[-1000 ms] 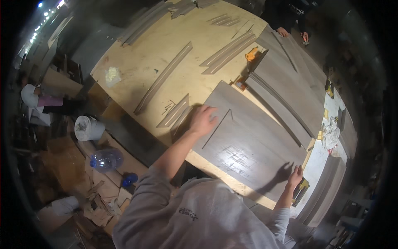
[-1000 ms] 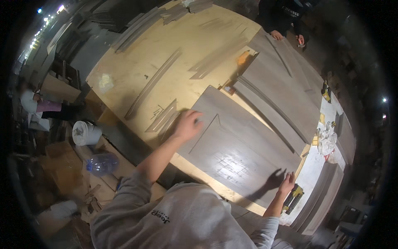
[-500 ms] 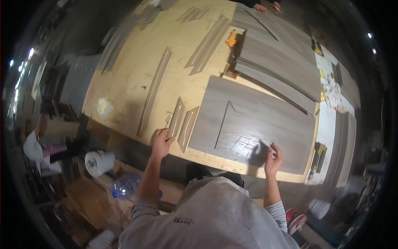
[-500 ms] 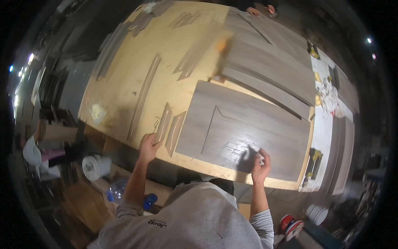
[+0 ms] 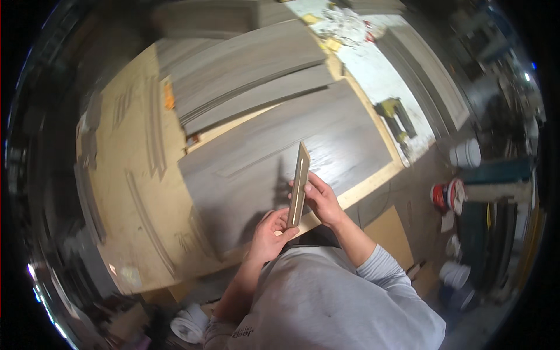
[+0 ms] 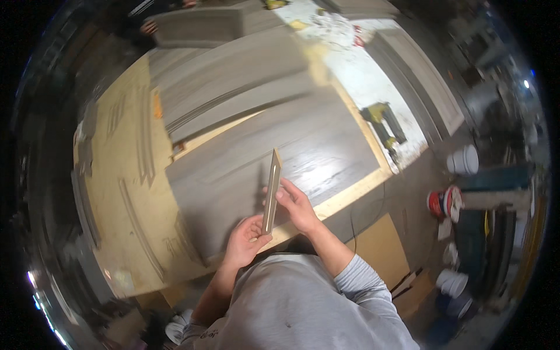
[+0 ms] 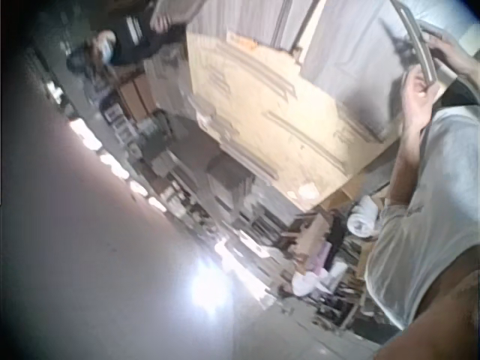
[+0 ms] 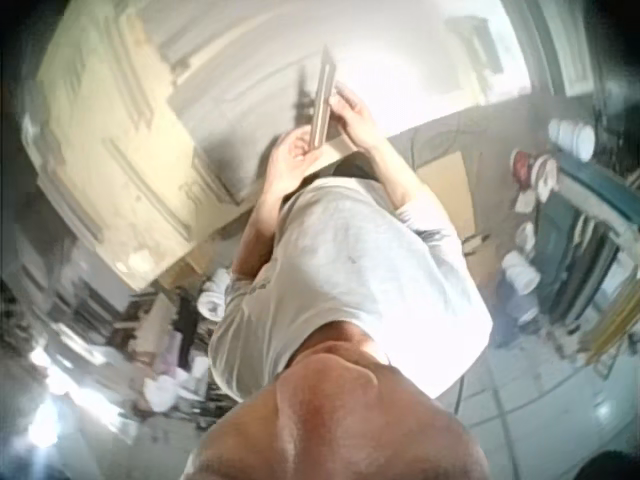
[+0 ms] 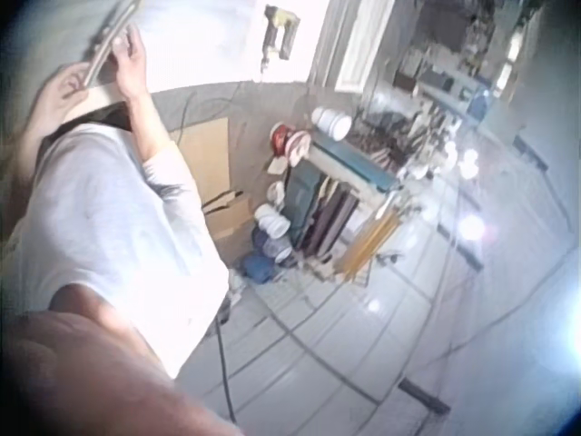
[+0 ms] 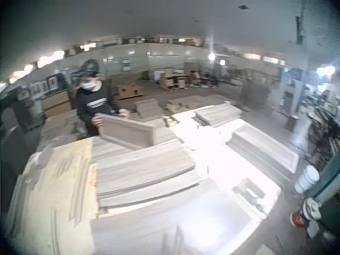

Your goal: Assembling and finishing wooden furniture panels by applying glue and using a nail gun.

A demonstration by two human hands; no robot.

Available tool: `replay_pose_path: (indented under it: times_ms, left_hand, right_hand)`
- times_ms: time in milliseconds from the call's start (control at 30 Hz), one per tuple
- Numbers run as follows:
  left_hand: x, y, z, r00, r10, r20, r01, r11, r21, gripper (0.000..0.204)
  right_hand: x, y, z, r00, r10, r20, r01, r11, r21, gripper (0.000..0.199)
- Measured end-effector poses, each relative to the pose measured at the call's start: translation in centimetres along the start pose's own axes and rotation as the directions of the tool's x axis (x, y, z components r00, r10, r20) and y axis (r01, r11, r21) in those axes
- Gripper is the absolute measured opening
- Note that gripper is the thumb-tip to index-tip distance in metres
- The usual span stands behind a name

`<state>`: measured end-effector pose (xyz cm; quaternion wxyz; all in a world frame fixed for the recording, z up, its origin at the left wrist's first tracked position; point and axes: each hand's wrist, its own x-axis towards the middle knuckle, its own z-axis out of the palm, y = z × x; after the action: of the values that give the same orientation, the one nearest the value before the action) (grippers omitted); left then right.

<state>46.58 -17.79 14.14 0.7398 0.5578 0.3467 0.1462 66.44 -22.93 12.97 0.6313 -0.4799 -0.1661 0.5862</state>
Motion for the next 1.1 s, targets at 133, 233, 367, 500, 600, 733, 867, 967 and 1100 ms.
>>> replay_pose_path:
  times_ms: [133,233,367,500,600,733,867,967,1100]
  left_hand:
    - [4.5,3.4,3.5,0.981,0.132,0.142,-0.183,0.874,0.451,0.053]
    - [10.2,1.6,4.3,0.948,0.29,0.13,-0.304,0.715,0.63,0.053]
    - [20.1,1.5,6.0,0.918,0.362,0.164,-0.348,0.535,0.77,0.057]
    - [29.0,2.2,8.9,0.897,0.395,0.199,-0.354,0.372,0.858,0.057]
    - [34.0,1.5,10.6,0.908,0.372,0.191,-0.33,0.358,0.873,0.06]
    - [37.2,0.8,11.5,0.939,0.289,0.185,-0.292,0.392,0.872,0.059]
    - [38.4,-0.3,10.8,0.937,0.279,0.21,-0.31,0.389,0.868,0.057]
    - [38.3,-0.5,10.8,0.947,0.262,0.184,-0.284,0.42,0.862,0.055]
    - [38.3,-0.1,11.3,0.963,0.227,0.142,-0.233,0.452,0.861,0.056]
  right_hand:
    - [0.1,-2.6,-6.3,0.975,-0.04,-0.217,0.055,0.996,0.064,0.045]
    - [0.7,-4.4,-13.8,0.897,-0.072,-0.436,0.026,0.993,-0.112,0.043]
    - [3.7,-8.3,-18.9,0.752,-0.436,-0.494,-0.108,0.658,-0.745,0.054]
    - [8.0,-9.2,-21.5,0.766,-0.542,-0.345,-0.091,0.439,-0.894,0.055]
    - [10.1,-8.9,-22.5,0.745,-0.597,-0.297,-0.136,0.3,-0.944,0.052]
    - [10.9,-8.8,-22.9,0.773,-0.559,-0.3,-0.134,0.319,-0.938,0.052]
    - [11.2,-9.7,-23.2,0.822,-0.491,-0.287,-0.13,0.329,-0.935,0.053]
    - [11.9,-10.2,-23.3,0.853,-0.44,-0.28,-0.142,0.32,-0.937,0.055]
    - [13.8,-9.6,-23.4,0.808,-0.524,-0.268,-0.103,0.322,-0.941,0.053]
